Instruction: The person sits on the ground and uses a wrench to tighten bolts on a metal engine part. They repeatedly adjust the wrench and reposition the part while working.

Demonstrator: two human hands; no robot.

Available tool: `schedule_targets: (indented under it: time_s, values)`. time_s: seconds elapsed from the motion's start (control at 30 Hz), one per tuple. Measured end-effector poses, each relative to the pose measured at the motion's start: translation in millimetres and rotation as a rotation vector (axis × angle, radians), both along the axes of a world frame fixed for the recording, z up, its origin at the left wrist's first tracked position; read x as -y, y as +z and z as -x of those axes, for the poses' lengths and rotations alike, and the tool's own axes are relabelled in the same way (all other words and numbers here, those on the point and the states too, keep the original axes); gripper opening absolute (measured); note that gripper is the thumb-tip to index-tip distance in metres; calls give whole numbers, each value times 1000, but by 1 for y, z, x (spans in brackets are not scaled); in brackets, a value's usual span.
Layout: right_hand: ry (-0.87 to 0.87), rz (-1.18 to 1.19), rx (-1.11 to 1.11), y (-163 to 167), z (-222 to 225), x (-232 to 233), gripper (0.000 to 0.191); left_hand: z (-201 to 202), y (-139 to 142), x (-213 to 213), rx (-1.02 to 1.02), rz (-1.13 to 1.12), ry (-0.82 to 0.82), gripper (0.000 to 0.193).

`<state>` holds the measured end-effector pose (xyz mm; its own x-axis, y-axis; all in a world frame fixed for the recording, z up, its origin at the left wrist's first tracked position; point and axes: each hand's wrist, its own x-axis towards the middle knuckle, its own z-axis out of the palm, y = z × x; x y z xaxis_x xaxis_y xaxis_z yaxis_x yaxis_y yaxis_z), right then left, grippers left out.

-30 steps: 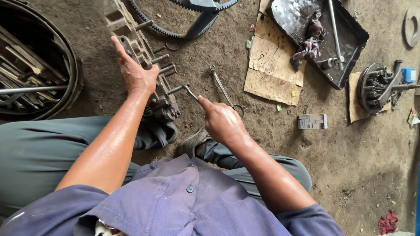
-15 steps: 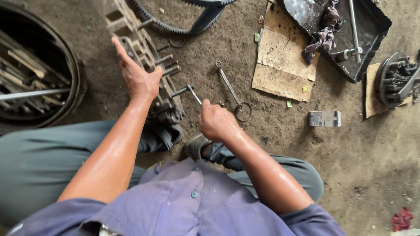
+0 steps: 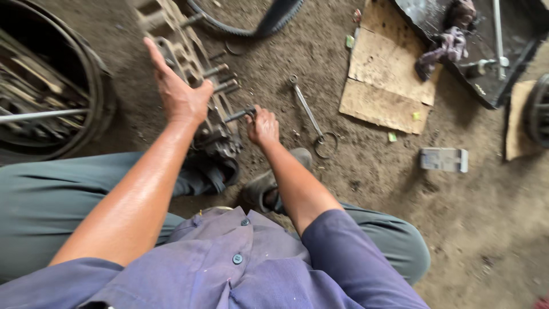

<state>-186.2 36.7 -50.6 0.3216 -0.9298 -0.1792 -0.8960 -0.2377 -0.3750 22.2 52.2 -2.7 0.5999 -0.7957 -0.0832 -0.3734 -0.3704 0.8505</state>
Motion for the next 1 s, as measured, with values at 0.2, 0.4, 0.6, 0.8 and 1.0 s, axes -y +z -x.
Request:
schedule_targets:
  time_s: [0.2, 0.4, 0.6, 0.8, 1.0]
  values:
    - [30, 59, 50, -1, 18, 14, 29, 5, 12, 7, 51, 33, -7, 136]
    - [12, -242, 83, 8, 30, 11, 30, 3, 7, 11, -2, -102, 0, 137]
    - [-58, -246, 20, 15, 31, 24, 27, -4, 5, 10, -24, -137, 29, 138]
    - [4, -181, 56, 20, 34, 21, 25, -8, 2, 6, 17, -74, 26, 140]
    - [-167, -324, 62, 26, 29, 40, 27, -8, -12, 11, -36, -134, 48, 141]
